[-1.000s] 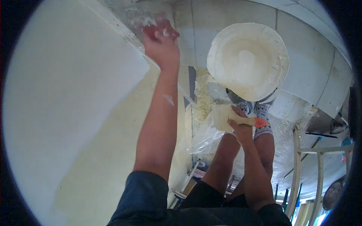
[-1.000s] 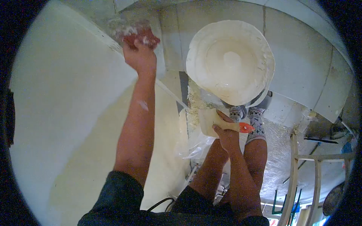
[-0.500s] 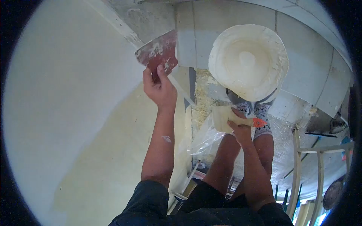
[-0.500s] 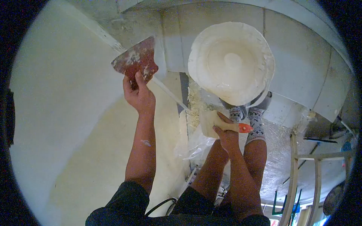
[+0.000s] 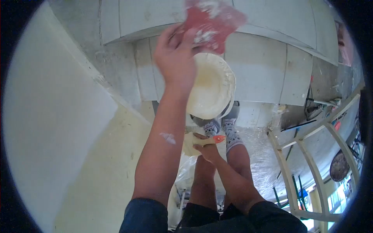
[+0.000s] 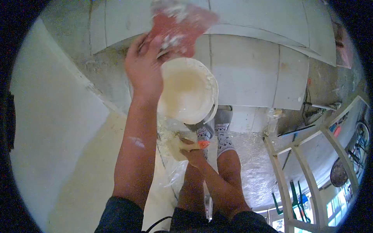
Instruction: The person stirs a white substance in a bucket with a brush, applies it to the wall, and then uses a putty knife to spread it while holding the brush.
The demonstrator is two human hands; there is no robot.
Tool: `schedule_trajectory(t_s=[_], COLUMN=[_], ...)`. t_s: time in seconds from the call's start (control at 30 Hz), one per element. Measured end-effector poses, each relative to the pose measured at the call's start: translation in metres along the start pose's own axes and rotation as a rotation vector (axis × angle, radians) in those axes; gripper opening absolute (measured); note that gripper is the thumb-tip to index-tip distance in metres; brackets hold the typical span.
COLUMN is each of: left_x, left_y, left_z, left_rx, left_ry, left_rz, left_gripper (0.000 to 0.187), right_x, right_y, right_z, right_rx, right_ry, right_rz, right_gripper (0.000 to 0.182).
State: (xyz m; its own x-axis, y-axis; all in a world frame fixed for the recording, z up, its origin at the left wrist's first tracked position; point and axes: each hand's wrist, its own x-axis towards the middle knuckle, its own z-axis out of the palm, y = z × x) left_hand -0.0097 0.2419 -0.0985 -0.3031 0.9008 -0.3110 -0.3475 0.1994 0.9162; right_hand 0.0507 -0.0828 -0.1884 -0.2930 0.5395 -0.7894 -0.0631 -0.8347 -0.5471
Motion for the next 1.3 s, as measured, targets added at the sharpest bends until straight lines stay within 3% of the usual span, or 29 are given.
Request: schedule_trajectory(t_s=[0.07, 0.13, 0.17, 0.23, 0.3, 0.43, 0.5, 0.57, 0.63, 0.67, 0.7, 0.73, 0.77, 0.8, 0.87, 1.0, 1.1, 1.17, 1.2, 1.27, 1.3], left_x=[0.013, 0.026, 0.024, 0.016, -0.013, -0.140, -0.215, -0.283, -0.348, -0.359, -0.388, -0.397, -0.398, -0.391, -0.372, -0.379, -0.387, -0.379, -0.378, -0.372, -0.371], left_y=[-0.003, 0.002, 0.001, -0.001, 0.001, 0.026, 0.040, 0.048, 0.032, 0.030, 0.005, -0.008, -0.019, -0.021, -0.019, -0.026, -0.041, -0.044, -0.041, -0.037, -0.036], left_z=[0.021, 0.030, 0.028, 0.026, -0.007, -0.124, -0.171, -0.195, -0.214, -0.199, -0.201, -0.189, -0.178, -0.168, -0.148, -0.153, -0.151, -0.151, -0.150, -0.147, -0.149], left_rx=[0.063, 0.469, 0.505, 0.911, 0.716, 0.669, 0.706, 0.693, 0.934, 1.102, 1.140, 1.247, 1.348, 1.329, 1.405, 1.362, 1.345, 1.394, 1.414, 1.441, 1.395], left_ry=[-0.131, -0.182, -0.156, -0.007, 0.042, 0.253, 0.564, 0.665, 0.434, 0.227, 0.156, 0.019, -0.114, -0.111, -0.173, -0.252, -0.292, -0.344, -0.430, -0.399, -0.379], left_rz=[0.035, 0.026, 0.033, 0.624, 0.779, 0.374, 0.117, -0.085, -0.375, -0.583, -0.630, -0.564, -0.486, -0.488, -0.561, -0.499, -0.504, -0.466, -0.445, -0.421, -0.434], left_gripper=[0.036, 0.035, 0.035, 0.041, 0.028, 0.032, 0.028, 0.025, 0.030, 0.041, 0.056, 0.063, 0.070, 0.070, 0.078, 0.072, 0.064, 0.065, 0.067, 0.062, 0.057], right_x=[-0.001, -0.007, -0.006, -0.004, -0.010, -0.025, -0.040, -0.058, -0.068, -0.069, -0.059, -0.046, -0.030, -0.014, 0.009, 0.025, 0.026, 0.020, 0.027, 0.064, 0.085], right_y=[0.004, -0.013, -0.012, -0.017, -0.030, -0.033, -0.067, -0.107, -0.145, -0.159, -0.168, -0.176, -0.184, -0.192, -0.201, -0.208, -0.222, -0.251, -0.256, -0.275, -0.280], right_z=[-0.004, 0.002, 0.002, 0.001, 0.000, -0.003, -0.006, -0.011, -0.021, -0.025, -0.022, -0.019, -0.023, -0.025, -0.024, -0.027, -0.015, 0.014, 0.026, 0.050, 0.063], right_rx=[-0.032, -0.004, -0.005, -0.006, -0.107, -0.155, -0.202, -0.208, -0.224, -0.230, -0.118, -0.004, -0.113, -0.222, -0.203, -0.192, 0.095, 0.379, 0.394, 0.163, 0.078], right_ry=[0.013, 0.033, -0.011, -0.062, -0.089, -0.127, -0.158, -0.087, 0.046, 0.123, 0.238, 0.347, 0.401, 0.448, 0.468, 0.432, 0.338, 0.214, 0.204, 0.229, 0.228], right_rz=[0.000, 0.096, 0.066, 0.037, 0.128, -0.007, -0.006, -0.053, -0.128, -0.138, -0.257, -0.382, -0.483, -0.583, -0.524, -0.477, -0.493, -0.627, -0.624, -0.543, -0.609], right_gripper=[0.047, 0.041, 0.045, 0.050, 0.050, 0.049, 0.050, 0.052, 0.053, 0.052, 0.052, 0.053, 0.053, 0.053, 0.053, 0.053, 0.051, 0.051, 0.051, 0.049, 0.047])
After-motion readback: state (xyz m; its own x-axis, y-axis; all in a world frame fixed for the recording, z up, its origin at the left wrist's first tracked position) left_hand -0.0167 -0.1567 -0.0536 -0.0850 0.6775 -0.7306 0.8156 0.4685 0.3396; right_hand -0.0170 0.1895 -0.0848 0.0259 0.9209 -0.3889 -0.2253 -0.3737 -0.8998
